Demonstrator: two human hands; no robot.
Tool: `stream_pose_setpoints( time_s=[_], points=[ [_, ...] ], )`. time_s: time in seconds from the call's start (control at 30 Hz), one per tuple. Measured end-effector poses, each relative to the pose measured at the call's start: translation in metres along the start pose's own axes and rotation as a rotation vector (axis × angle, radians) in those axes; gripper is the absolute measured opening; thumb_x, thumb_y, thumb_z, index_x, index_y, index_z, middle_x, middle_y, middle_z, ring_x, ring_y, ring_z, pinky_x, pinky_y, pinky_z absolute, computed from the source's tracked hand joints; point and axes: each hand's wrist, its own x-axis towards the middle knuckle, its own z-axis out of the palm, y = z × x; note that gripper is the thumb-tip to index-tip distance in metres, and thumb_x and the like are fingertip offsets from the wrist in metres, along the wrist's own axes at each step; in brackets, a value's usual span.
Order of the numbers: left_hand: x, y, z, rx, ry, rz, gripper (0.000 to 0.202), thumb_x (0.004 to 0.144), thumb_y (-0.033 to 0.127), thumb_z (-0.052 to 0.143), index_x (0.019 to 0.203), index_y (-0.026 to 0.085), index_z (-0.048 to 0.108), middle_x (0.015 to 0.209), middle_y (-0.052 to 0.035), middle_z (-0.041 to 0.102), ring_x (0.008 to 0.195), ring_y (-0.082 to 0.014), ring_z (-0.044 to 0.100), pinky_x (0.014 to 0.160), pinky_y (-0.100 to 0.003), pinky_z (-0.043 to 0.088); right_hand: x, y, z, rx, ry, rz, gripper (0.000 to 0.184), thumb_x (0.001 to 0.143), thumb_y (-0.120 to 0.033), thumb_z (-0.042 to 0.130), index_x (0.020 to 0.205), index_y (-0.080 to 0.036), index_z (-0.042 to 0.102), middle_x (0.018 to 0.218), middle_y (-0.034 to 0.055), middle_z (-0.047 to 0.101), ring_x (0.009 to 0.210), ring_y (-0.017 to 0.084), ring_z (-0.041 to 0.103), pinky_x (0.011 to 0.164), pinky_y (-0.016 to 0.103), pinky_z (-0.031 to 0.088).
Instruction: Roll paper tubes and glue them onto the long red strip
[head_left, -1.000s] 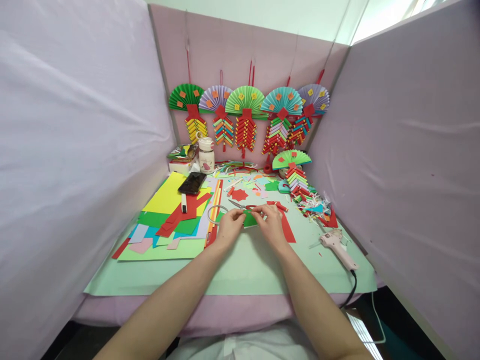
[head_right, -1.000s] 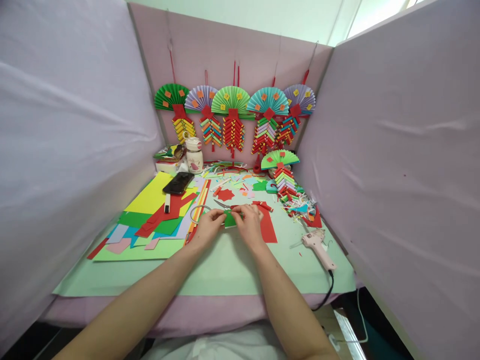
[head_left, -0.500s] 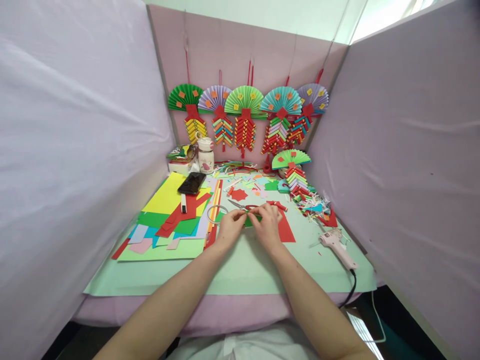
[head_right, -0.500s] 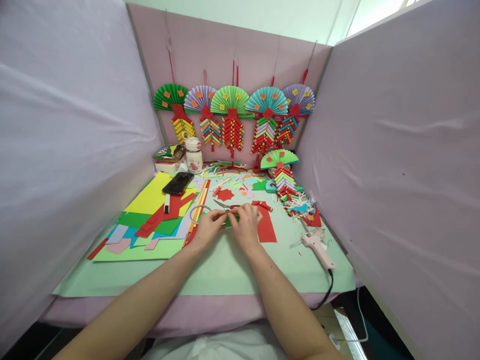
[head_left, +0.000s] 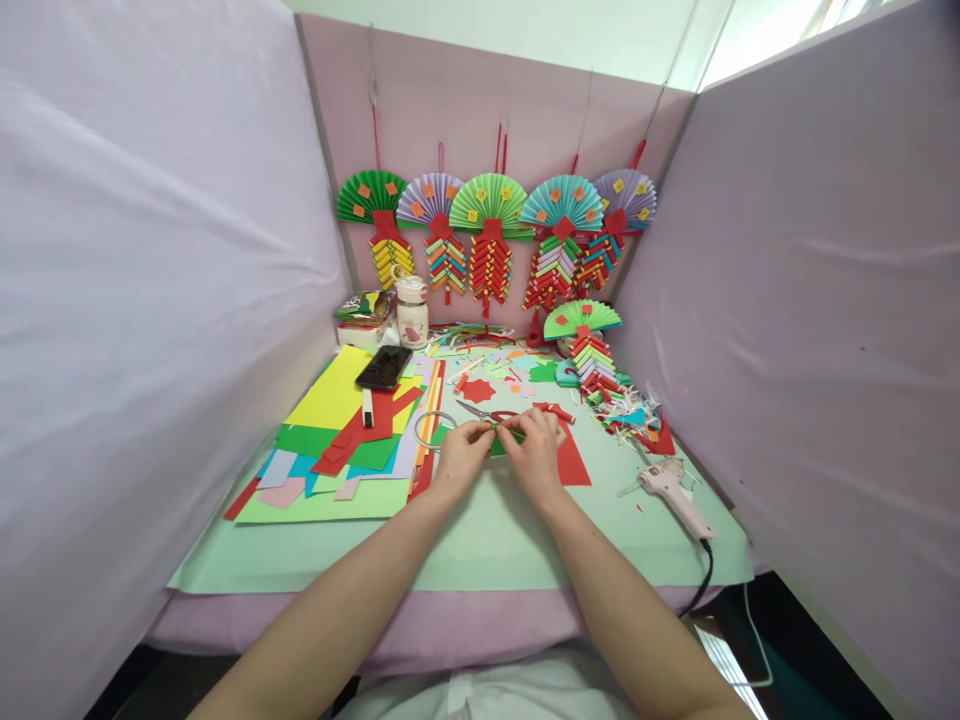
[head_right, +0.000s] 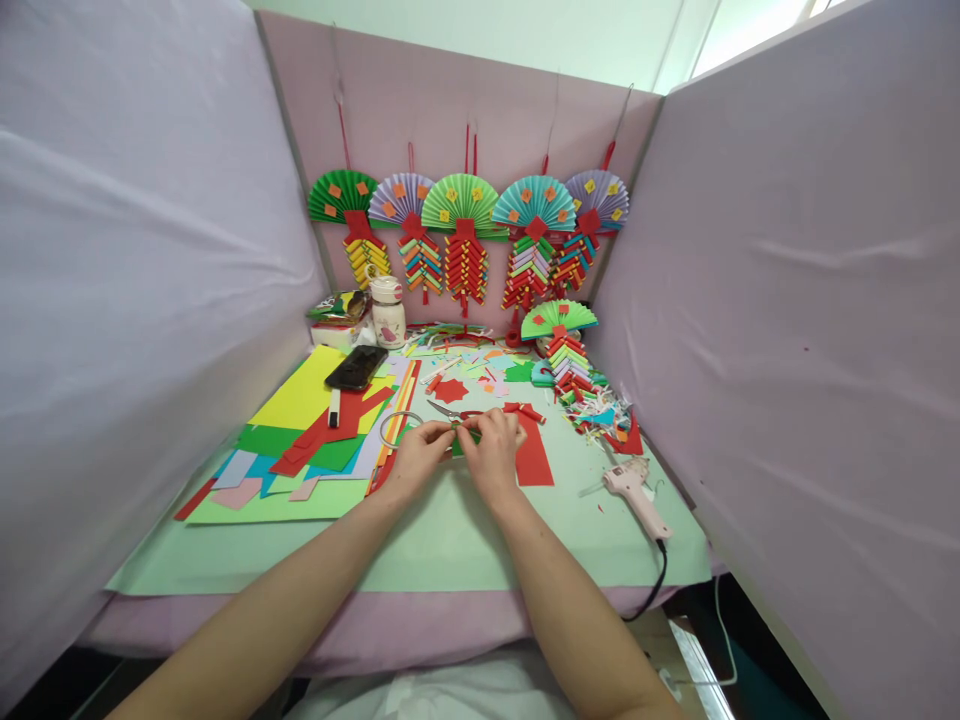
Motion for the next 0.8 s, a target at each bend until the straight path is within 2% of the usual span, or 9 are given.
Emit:
stream_pose_setpoints(
  time_s=[0.47,0.8],
  points=[
    [-0.0011,-0.0012,0.0008,0.021,-0.006,0.015,0.02,0.072,0.03,0.058,0.081,0.017,0.07,0.078,-0.0042,0.067,0.068,-0.0145,0.059,0.062,-0.025,0.048,-0.0009,-0.0017,0.0007,0.0,0.019,0.052,0.018,0.083,-0.033,0.058,0.071,-0.022,0.063,0.084,0.0026,0.06,0.092,0.023,0.046,0.077,0.035,0.023],
    [-0.0035,0.0063,0.0011,0.019,-0.001,-0.004,0.019,0.071,0.031,0.059,0.076,0.016,0.07,0.076,-0.0037,0.068,0.067,-0.015,0.059,0.063,-0.026,0.047,-0.0005,-0.0019,0.0007,0.009,0.025,0.068,0.02,0.082,-0.035,0.057,0.07,-0.022,0.063,0.081,0.0035,0.06,0.091,0.023,0.046,0.077,0.036,0.023]
  ],
)
